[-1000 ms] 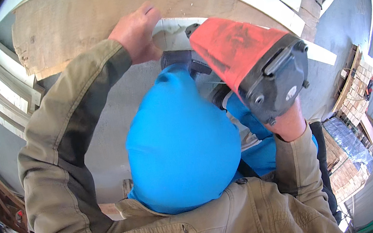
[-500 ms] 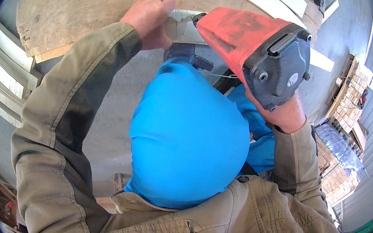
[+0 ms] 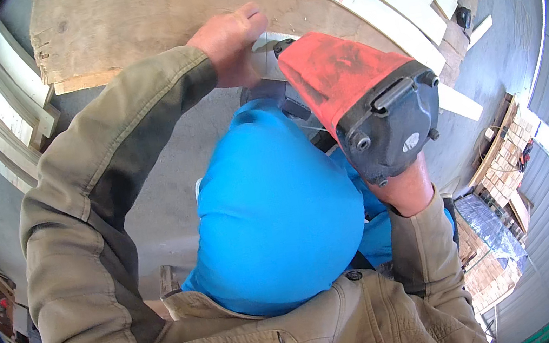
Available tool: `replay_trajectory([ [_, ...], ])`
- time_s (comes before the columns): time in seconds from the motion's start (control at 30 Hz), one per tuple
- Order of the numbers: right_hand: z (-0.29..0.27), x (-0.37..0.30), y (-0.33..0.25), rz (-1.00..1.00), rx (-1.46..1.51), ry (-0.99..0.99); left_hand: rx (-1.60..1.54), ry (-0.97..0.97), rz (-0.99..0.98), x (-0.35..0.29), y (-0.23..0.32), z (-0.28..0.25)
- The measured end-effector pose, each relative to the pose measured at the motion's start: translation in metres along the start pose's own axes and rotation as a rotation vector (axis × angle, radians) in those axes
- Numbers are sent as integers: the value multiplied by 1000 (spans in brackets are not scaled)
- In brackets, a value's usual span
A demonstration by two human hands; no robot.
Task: The person positions white wooden planks onto a curved wooden base and secures them using a red pneumatic nail gun. They repeatedly align each plank and drive nails along its length to attach it to the structure.
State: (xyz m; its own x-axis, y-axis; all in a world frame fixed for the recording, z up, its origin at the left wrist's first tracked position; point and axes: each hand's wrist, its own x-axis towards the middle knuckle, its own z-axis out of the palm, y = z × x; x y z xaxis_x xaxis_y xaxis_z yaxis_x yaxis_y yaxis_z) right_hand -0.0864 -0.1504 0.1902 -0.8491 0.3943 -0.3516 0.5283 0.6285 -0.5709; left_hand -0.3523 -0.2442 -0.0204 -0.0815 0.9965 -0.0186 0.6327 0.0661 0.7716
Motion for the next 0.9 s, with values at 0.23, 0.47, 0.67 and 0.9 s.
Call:
replay_trajectory([
  [0.23,1,6,-6,-78,-87,-33,-26,-2,25,0,-3,-1],
  [0.47,-3,-5,-6,68,-45,-106,-26,12,37,0,-2,-1],
  [0.67,-6,-2,-5,58,-32,-142,-35,-14,3,0,0,-3],
  [0.9,-7,3,-11,98,34,-129,-14,9,24,-3,-2,0],
])
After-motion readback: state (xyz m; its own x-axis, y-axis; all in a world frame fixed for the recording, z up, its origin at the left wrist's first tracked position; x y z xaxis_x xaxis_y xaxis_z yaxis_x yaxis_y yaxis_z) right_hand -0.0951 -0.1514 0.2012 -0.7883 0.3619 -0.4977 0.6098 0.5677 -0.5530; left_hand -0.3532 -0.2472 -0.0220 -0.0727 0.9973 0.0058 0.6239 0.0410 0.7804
